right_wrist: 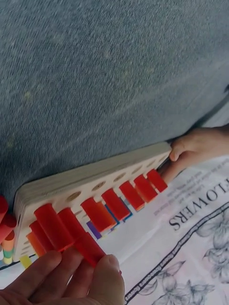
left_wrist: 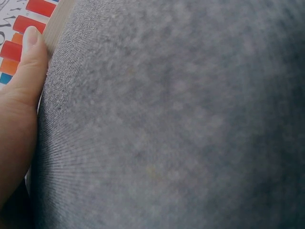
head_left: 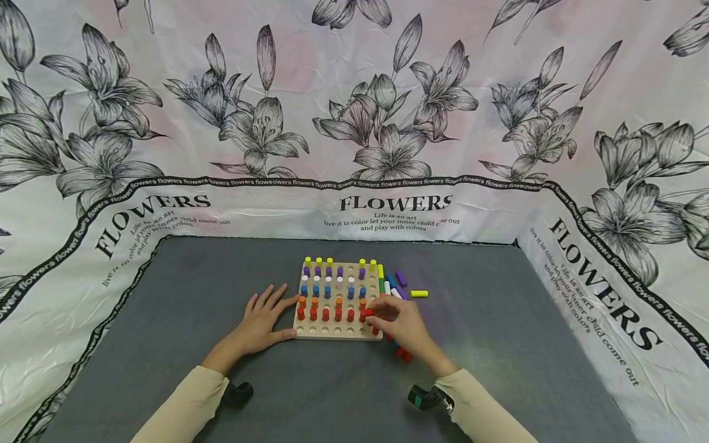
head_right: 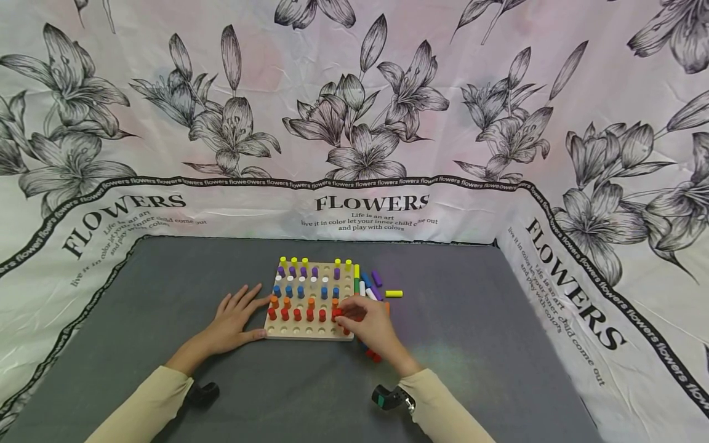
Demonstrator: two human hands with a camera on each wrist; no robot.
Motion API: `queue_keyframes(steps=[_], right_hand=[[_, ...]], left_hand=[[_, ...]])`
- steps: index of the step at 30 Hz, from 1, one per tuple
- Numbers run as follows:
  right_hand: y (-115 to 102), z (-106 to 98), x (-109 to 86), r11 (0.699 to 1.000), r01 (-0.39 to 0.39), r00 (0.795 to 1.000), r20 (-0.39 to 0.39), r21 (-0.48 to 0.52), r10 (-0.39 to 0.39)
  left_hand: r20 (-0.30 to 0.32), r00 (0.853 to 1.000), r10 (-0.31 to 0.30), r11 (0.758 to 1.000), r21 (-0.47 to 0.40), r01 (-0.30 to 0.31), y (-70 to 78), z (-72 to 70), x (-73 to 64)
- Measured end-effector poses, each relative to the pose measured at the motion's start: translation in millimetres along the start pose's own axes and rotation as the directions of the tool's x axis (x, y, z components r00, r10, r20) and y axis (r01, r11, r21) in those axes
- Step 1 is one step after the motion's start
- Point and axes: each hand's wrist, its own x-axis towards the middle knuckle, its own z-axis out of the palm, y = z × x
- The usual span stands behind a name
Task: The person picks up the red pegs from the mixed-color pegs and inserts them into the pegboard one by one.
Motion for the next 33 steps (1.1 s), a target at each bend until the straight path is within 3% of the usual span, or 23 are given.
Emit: queue_keyframes(steps=[5, 11, 25, 33], right_hand=[[-0.8, 5.4, -2.6, 0.999, 0.035, 0.999, -0.013, -0.007, -0.035], [0.7, 12.8, -6.7, 0.989, 0.117, 0.992, -0.034, -0.087, -0.12], [12.0, 19.3, -8.5, 0.993, 0.074, 0.996, -0.047, -0.09, -0.078], [8.2, 22.7, -9.3, 0.993, 0.059, 0.996, -0.054, -0.103, -0.065]], left_hand=[[0.007, 1.0, -0.004, 1.0, 0.006, 0.004, 0.3, -0.5, 0.8], [0.008, 1.0, -0.007, 1.0, 0.011, 0.007, 1.0, -1.1, 0.6], [-0.003, 1.0, 0.008, 1.0, -0.002, -0.008, 1.5, -1.4, -0.7], [-0.01, 1.0, 0.015, 1.0, -0.002, -0.015, 2.2, -2.5, -1.6]])
